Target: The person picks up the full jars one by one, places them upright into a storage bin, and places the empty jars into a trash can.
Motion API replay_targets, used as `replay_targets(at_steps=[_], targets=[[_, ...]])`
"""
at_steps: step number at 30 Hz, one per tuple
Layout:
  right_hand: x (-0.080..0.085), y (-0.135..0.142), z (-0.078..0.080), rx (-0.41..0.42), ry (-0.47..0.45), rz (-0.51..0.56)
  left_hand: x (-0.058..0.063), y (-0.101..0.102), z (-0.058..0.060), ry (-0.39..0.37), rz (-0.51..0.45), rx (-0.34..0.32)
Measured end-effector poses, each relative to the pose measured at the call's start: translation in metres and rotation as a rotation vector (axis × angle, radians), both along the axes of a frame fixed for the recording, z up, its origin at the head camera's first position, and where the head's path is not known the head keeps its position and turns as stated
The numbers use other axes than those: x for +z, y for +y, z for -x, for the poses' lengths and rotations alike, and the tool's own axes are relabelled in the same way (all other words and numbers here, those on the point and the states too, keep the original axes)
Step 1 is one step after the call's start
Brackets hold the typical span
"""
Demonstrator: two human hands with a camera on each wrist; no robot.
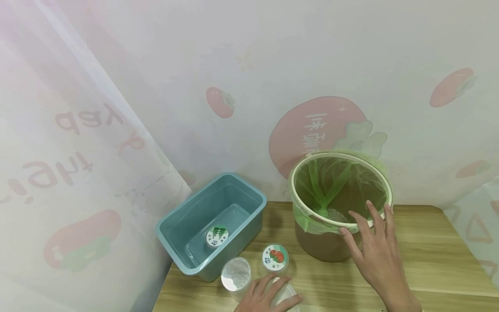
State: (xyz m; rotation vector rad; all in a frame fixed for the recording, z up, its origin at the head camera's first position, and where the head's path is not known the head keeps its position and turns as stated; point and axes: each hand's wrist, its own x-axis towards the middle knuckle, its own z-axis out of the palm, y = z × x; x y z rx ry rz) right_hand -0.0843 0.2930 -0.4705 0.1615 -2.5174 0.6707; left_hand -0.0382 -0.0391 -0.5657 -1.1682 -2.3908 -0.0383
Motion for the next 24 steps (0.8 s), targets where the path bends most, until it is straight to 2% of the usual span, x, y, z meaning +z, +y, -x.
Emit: replay_targets(at_steps=[6,13,17,22,24], targets=[[0.0,0.0,0.0,0.005,0.013,-0.001,0.025,0.002,0.001,0.018,-0.009,0.005],[0.0,0.0,0.0,0.006,0.034,-0.005,0.053,0.007,0.003,-0.002,-0.042,0.001],[0.0,0.0,0.0,0.001,0.033,0.003,0.066,0.009,0.005,0.007,-0.083,-0.021],[0.0,-0.001,0.0,-0.002,0.04,-0.004,0.08,0.01,0.009,-0.026,-0.078,-0.031],[0.0,-0.001,0.0,0.0,0.044,-0.005,0.085,0.011,0.013,-0.016,-0.076,-0.034]])
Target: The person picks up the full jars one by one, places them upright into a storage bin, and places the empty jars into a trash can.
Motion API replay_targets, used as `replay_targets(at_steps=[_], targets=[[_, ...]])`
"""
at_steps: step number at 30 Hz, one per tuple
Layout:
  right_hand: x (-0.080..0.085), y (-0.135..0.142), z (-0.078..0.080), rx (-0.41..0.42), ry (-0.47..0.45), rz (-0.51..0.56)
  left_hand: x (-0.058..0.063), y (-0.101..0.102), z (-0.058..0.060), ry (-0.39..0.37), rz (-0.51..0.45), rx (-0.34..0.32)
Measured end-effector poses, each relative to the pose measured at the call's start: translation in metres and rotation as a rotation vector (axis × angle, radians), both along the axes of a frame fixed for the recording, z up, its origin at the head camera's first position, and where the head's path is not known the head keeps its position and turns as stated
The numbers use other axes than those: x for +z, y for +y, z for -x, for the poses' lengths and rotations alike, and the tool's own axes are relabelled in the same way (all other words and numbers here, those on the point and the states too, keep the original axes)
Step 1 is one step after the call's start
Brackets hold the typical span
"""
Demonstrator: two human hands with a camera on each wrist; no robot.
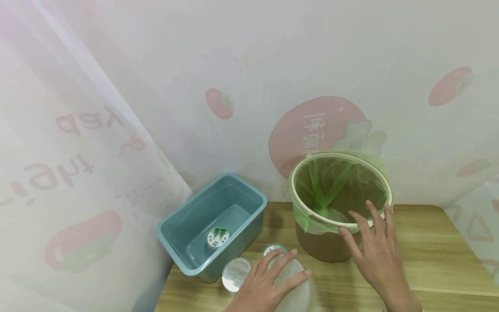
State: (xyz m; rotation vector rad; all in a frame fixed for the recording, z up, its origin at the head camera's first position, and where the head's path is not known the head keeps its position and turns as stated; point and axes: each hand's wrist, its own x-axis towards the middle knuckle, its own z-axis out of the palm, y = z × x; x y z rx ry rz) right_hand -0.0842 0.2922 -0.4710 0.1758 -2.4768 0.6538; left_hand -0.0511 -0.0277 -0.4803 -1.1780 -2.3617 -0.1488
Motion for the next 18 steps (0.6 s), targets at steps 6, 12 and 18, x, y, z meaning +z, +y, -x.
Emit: replay_targets(at_steps=[6,12,18], targets=[[-0.001,-0.001,0.0,0.002,-0.004,0.004,0.017,0.004,0.011,0.012,-0.047,-0.004],[0.001,-0.001,0.001,0.005,0.021,-0.012,0.032,0.005,0.02,-0.031,-0.144,-0.026],[0.001,-0.001,0.001,0.009,0.036,-0.015,0.045,0.009,0.032,-0.015,-0.189,-0.006]])
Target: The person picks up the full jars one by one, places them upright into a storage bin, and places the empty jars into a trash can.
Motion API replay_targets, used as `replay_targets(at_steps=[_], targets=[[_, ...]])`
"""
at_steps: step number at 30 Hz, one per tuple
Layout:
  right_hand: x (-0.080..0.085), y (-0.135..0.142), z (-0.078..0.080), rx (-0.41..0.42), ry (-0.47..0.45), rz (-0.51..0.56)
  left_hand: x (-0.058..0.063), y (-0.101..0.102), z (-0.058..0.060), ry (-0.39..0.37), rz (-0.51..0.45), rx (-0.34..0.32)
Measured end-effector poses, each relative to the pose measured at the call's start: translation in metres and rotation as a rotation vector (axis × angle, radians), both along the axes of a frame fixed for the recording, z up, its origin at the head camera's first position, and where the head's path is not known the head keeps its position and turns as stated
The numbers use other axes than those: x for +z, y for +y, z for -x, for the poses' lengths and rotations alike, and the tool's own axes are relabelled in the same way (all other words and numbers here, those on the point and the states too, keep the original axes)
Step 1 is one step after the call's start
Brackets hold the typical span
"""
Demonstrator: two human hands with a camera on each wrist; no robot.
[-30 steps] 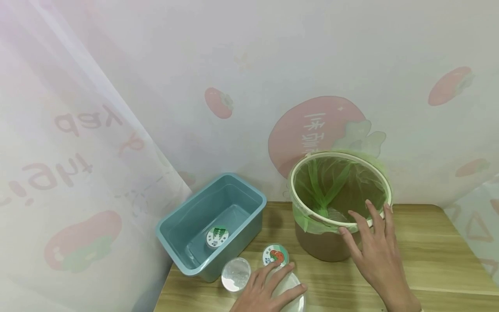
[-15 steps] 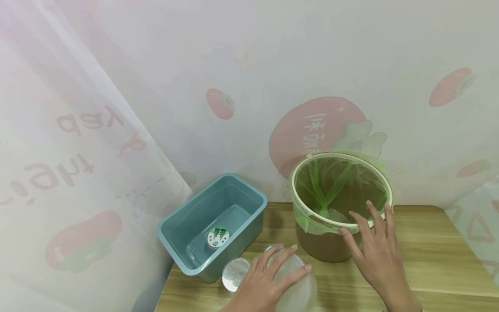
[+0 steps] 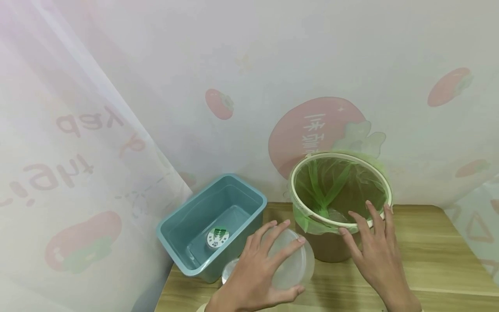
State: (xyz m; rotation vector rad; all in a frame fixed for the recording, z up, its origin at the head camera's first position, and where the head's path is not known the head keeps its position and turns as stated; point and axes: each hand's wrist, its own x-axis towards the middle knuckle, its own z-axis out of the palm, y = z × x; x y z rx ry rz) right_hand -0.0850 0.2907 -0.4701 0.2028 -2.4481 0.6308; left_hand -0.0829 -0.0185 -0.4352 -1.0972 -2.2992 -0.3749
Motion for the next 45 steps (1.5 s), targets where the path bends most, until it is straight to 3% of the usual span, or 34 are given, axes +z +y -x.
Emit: replay_targets(at_steps=[9,13,19,26,30,37,45], targets=[[-0.002,-0.001,-0.001,-0.005,-0.061,0.019,0.019,0.009,0.017,0.078,-0.092,-0.01],[0.0,0.0,-0.001,-0.01,-0.049,0.011,0.03,0.017,0.027,0.103,-0.146,-0.015],[0.001,0.001,0.001,-0.009,-0.028,0.01,0.043,0.028,0.038,0.051,-0.176,-0.007],[-0.001,0.0,0.002,-0.009,-0.049,0.013,0.053,0.042,0.048,0.049,-0.2,0.0],[-0.001,0.0,0.003,0.0,-0.019,-0.002,0.057,0.052,0.056,0.029,-0.233,0.002],[-0.001,0.002,0.001,0.005,-0.082,0.009,0.057,0.076,0.065,0.002,-0.246,-0.017],[-0.002,0.007,0.0,0.003,-0.084,-0.01,0.059,0.105,0.077,0.014,-0.212,0.057]])
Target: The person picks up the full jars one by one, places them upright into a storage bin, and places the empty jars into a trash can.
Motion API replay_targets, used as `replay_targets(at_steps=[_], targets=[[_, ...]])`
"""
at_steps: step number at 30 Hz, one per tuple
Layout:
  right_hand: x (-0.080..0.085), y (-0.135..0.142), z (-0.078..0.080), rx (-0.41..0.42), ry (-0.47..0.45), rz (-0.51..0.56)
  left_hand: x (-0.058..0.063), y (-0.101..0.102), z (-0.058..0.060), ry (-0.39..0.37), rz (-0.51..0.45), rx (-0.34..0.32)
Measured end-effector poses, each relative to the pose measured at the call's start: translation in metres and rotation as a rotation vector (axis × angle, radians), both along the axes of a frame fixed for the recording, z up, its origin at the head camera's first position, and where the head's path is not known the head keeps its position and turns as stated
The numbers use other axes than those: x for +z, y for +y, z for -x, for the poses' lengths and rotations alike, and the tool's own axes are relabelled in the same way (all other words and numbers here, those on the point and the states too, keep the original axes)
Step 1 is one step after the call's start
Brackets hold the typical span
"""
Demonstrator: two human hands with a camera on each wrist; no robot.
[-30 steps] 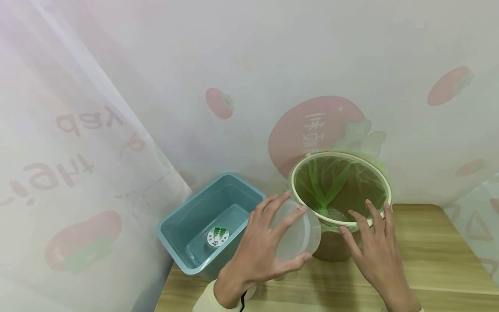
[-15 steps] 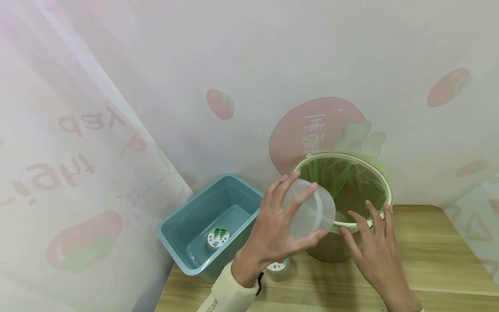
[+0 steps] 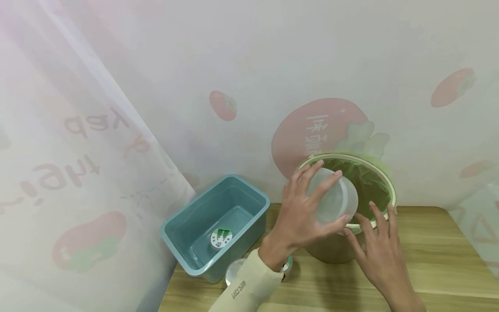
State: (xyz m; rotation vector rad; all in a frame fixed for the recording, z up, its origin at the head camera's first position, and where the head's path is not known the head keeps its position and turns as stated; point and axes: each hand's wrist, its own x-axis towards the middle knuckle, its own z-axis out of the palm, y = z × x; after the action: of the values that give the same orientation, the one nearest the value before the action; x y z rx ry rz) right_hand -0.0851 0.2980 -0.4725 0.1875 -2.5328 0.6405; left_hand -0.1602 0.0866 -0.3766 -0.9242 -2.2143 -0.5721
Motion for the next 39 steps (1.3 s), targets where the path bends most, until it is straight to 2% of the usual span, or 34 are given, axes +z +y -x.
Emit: replay_targets(at_steps=[6,15,20,25,30,39], targets=[[0.001,0.0,0.001,-0.005,-0.004,0.011,-0.004,0.016,0.009,-0.06,0.024,0.033],[0.001,-0.004,0.002,-0.003,0.007,0.018,-0.015,0.023,0.025,-0.112,0.041,0.111],[0.001,-0.004,0.003,0.001,0.017,0.013,-0.017,0.028,0.034,-0.159,0.1,0.157],[0.0,-0.006,0.004,-0.002,-0.006,0.02,-0.018,0.032,0.04,-0.242,0.194,0.207],[-0.001,-0.007,0.003,-0.004,-0.013,0.03,-0.018,0.034,0.044,-0.293,0.273,0.217],[-0.001,-0.008,0.004,0.004,0.002,0.026,-0.022,0.028,0.04,-0.331,0.314,0.18]])
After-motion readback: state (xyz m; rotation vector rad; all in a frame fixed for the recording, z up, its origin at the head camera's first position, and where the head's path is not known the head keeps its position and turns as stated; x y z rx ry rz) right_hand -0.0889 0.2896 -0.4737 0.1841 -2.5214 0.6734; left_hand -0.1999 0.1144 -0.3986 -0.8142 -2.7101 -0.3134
